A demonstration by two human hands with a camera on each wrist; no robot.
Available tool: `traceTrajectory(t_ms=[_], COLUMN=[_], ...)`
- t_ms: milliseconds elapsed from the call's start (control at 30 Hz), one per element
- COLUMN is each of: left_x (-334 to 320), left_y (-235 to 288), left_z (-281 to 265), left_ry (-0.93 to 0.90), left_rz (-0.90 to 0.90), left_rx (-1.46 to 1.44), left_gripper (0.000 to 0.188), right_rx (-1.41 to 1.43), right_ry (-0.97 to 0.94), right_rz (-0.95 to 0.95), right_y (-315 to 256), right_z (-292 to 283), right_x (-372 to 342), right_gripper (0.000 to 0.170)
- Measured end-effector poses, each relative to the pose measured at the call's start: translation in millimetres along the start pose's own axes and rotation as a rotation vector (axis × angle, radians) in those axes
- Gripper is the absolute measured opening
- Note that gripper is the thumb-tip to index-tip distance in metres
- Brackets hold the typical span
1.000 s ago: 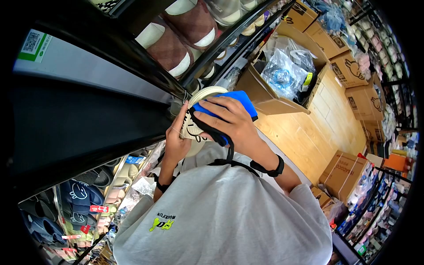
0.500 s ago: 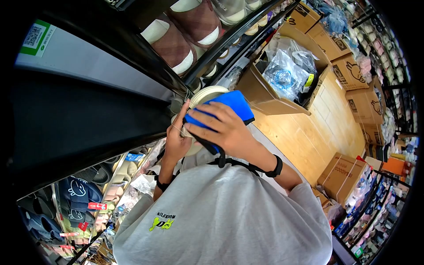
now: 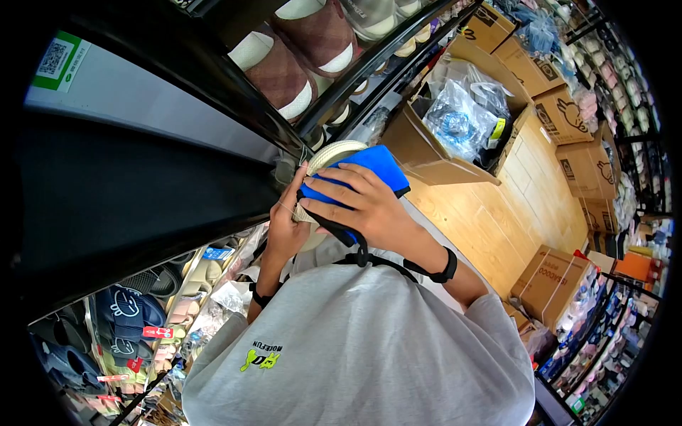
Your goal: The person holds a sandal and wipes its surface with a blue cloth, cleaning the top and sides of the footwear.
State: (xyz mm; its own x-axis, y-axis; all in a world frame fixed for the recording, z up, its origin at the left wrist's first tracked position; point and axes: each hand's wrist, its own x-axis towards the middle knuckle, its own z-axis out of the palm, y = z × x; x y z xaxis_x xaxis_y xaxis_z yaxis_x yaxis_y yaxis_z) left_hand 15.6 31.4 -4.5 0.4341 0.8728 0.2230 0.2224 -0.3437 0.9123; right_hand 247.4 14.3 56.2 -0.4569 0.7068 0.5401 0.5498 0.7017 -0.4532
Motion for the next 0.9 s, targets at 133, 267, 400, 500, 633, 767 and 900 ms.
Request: traceTrajectory(t_ms=[133, 267, 400, 500, 633, 767, 900], left_x=[2.3, 5.8, 2.8, 0.7, 2.0, -2.3, -7.9], left_y=[2.1, 2.1, 1.9, 2.4, 3.7, 5.6, 1.7], left_z=[-2.4, -4.4, -4.7, -3.8, -5.2, -7.4, -5.6], left_ry=[-0.016, -0.009, -0.003, 0.008, 0.028, 0.046, 0.059], left_rz=[0.001, 0.030, 0.005, -0.002, -0.004, 0.001, -0.005], left_rx=[-0.009, 0.006, 0.008, 0.001, 0.004, 0.017, 0.031], left_gripper=[0.094, 0.096, 0.098, 0.098, 0.098, 0.097, 0.097], right_rx=[-0.010, -0.020, -0.009, 0.022, 0.005, 0.007, 0.026], right_ry=[0.002, 0.029, 0.011, 0.017, 0.072, 0.046, 0.008], right_rz=[0.050, 0.014, -0.058, -0.011, 0.075, 0.014, 0.051], right_y=[5.3, -0.8, -0.3, 0.3, -3.0, -5.4, -1.5], right_z=[-1.3, 1.4, 8.3, 3.6, 5.7, 7.3, 4.4], right_x=[-0.4, 3.0, 0.0, 4.0, 7.6, 7.0, 7.5], right_gripper=[0.055, 0.054, 0.053, 0.054, 0.055, 0.055, 0.057])
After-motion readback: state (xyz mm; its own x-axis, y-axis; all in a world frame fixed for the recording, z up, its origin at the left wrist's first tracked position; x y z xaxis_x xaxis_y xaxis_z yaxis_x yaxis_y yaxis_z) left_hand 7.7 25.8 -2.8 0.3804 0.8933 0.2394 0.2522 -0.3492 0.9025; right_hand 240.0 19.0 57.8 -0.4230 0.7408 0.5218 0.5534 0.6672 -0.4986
